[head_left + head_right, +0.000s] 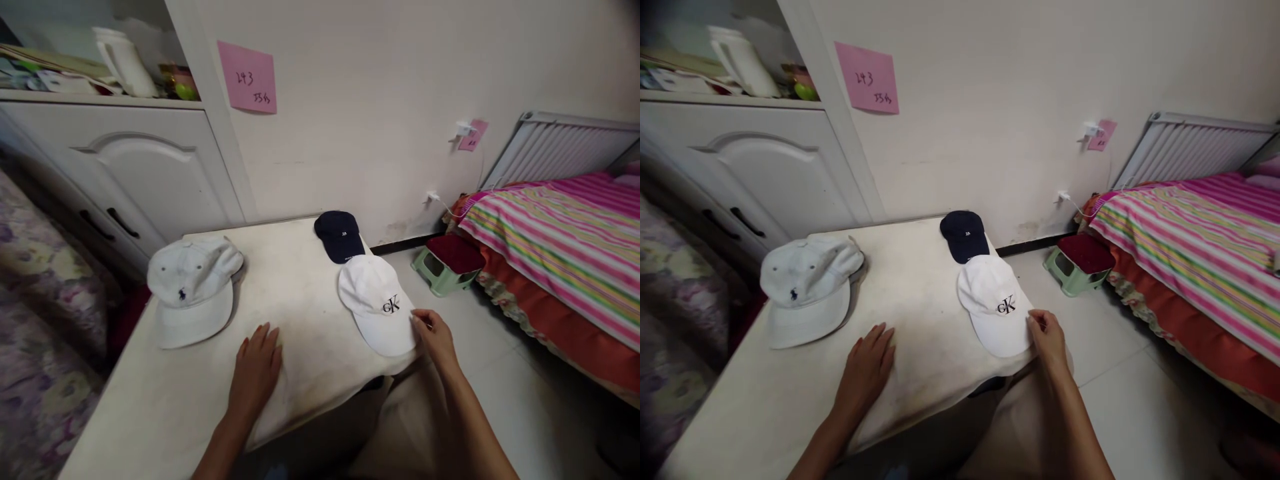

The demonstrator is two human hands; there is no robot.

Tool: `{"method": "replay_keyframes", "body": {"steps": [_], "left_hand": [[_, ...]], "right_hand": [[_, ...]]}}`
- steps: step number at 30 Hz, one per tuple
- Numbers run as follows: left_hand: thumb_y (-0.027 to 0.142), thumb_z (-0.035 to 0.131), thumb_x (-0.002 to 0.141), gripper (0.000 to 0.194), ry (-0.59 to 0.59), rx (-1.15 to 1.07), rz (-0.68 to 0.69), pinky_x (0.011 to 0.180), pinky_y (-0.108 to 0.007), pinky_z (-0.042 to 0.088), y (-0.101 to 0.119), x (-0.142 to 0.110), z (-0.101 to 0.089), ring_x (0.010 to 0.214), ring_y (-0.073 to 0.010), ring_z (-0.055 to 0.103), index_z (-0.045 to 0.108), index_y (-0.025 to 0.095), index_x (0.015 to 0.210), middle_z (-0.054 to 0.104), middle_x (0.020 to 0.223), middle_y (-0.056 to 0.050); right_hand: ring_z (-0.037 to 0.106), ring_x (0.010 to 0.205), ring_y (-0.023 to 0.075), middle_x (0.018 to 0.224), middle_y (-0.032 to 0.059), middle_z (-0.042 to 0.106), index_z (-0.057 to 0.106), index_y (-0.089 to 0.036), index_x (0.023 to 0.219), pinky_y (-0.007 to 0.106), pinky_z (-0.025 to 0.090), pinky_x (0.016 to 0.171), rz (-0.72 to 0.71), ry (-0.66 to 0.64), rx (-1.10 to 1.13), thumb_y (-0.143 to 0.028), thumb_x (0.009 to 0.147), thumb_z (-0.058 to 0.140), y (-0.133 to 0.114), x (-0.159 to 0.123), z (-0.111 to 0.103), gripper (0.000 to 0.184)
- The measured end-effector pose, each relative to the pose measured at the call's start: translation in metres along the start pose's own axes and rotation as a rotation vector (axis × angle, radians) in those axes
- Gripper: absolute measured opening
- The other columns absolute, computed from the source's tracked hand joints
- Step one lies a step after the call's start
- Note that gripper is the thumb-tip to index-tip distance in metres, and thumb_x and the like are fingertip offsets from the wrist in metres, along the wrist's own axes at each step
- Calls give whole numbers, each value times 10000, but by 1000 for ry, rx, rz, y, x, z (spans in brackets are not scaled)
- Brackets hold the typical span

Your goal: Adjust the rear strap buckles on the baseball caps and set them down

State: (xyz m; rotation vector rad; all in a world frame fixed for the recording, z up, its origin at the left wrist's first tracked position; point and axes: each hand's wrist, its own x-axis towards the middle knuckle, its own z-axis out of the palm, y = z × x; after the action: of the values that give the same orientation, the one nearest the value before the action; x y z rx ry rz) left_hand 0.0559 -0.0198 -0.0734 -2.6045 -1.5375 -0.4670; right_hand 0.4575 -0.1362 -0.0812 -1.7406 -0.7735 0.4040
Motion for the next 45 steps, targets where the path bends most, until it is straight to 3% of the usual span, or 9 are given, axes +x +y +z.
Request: {"method": "replay_keyframes", "body": {"steps": [11,20,27,33,35,37,40,42,45], "left_hand": [[258,369,992,417,13,5,12,1074,-528,407,-1,0,1,1334,-333,503,606,85,1288,574,1405,-214],[246,404,971,392,22,-34,-14,1065,-528,418,0,-1,-2,1311,-338,526,629,97,1256,592,1381,-210],[250,470,924,360,80,-280,-82,1085,-584,377,-2,-1,-1,1313,-364,521,652,129,1210,607,1368,-205],[331,477,931,365,119,-430,-135,1100,-527,414,6,-11,-2,1292,-317,555,661,149,1188,633,1348,-171],[390,421,977,416,115,-573,-212,1077,-477,457,24,-14,-9,1274,-278,579,624,155,1255,634,1354,-155],[472,435,983,448,69,-1092,-446,1084,-466,449,47,-15,-22,1278,-275,581,626,176,1258,648,1344,-140],[596,525,918,517,-94,-1912,-632,962,-463,537,73,-11,-44,1125,-317,677,690,146,1113,740,1159,-158],[466,723,817,347,-88,-2129,-724,890,-409,570,79,-8,-56,1005,-310,721,725,147,954,790,941,-108],[280,798,730,190,-34,-2168,-792,827,-359,580,76,-8,-65,926,-298,734,732,152,853,790,794,-56]], "right_hand": [[663,908,291,951,88,746,716,-185,970,441,489,899,30,-96,50,-438,686,719,-7,39,14,380],[725,774,262,885,87,792,712,-164,997,355,564,729,227,-362,349,-467,697,787,-29,50,19,433],[758,712,275,918,104,804,701,-173,1044,376,603,686,342,-605,587,-416,727,807,-53,29,20,412],[768,769,242,961,27,808,676,-240,1085,331,628,701,415,-463,892,-329,689,861,-72,-18,39,446],[768,821,257,977,25,806,677,-248,1084,355,631,752,429,-427,952,-335,666,873,-79,-36,46,470],[764,861,285,990,34,804,677,-247,1085,405,621,805,450,-449,993,-338,664,870,-85,-54,54,471],[760,873,317,1013,55,800,675,-246,1124,453,604,819,461,-588,1036,-337,687,847,-89,-77,63,479],[757,881,328,1024,74,796,674,-239,1154,460,597,812,463,-708,1038,-324,694,838,-89,-89,66,495],[750,906,336,1024,93,792,685,-224,1158,455,589,809,484,-832,1037,-322,681,843,-91,-101,69,512]]}}
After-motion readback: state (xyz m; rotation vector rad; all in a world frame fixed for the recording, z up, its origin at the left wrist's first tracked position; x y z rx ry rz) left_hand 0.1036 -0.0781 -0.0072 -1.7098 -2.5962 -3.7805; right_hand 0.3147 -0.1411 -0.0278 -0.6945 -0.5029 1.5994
